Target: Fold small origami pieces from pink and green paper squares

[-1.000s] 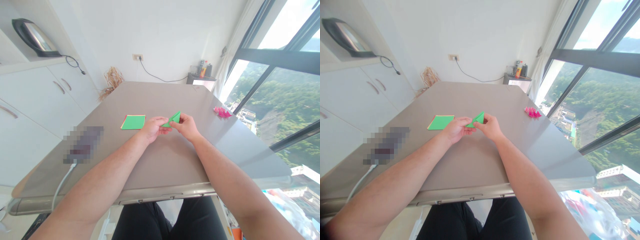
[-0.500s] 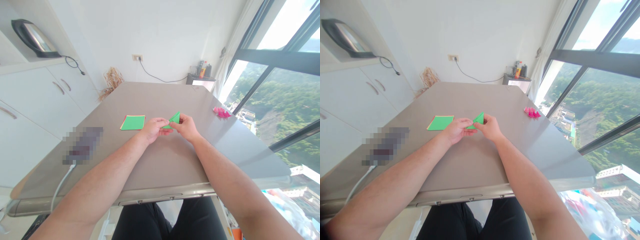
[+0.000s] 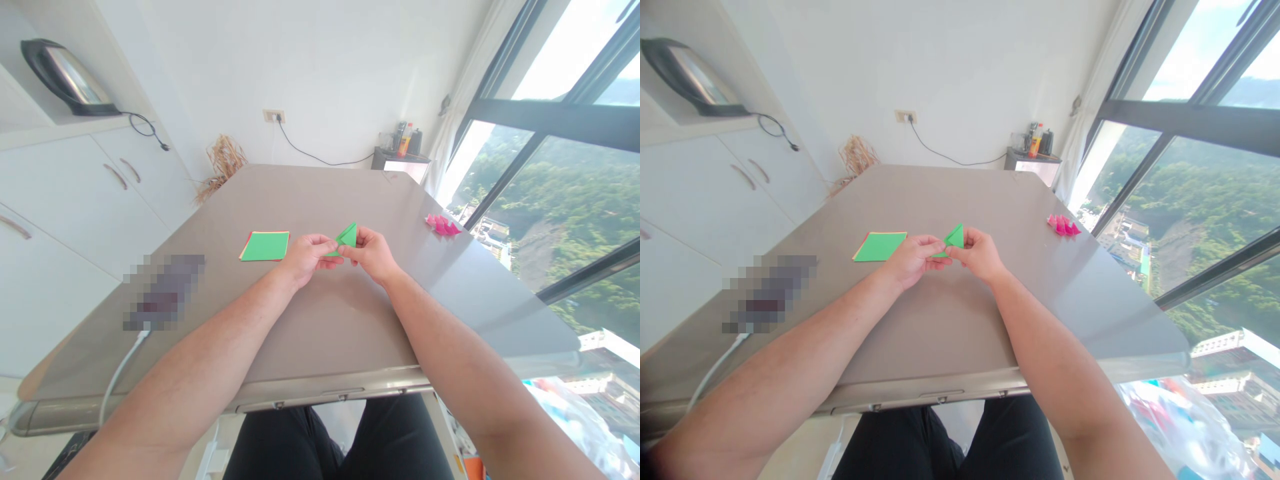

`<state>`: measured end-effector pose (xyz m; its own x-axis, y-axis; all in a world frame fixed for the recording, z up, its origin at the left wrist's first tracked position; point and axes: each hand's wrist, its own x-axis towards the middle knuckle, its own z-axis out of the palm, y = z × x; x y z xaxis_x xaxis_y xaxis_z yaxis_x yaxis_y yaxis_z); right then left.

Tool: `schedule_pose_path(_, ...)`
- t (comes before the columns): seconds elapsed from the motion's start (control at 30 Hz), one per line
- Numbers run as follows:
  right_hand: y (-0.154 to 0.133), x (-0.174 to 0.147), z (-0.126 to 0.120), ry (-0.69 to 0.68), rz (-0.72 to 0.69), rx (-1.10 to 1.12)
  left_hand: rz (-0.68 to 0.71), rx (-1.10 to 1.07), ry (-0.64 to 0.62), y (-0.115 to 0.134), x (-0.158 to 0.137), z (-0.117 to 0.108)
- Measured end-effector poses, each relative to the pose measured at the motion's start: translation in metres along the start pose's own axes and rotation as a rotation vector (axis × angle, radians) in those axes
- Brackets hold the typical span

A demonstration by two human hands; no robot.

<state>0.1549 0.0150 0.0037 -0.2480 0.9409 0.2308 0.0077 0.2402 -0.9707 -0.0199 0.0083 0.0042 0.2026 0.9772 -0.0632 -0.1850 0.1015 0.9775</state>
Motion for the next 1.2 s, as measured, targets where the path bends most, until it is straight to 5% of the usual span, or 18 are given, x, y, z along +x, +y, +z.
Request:
schedule_pose_path(0.33,0.0055,0.0012,-0.0039,0.115,-0.034,-0.076,0.053,0.045,0.002,-0.0004,-0.001,0.0033)
schedule_pose_path(0.97,-0.001,-0.001,0.0004,0.129,-0.034,-0.096,0.091,-0.11,-0.01,-0.0002,-0.0003,0.0044)
schedule_pose_path(1.2,0.0001,0.0,0.0019,0.118,-0.018,-0.074,0.287,0.126,0.108,-0.0073,-0.0001,0.0071)
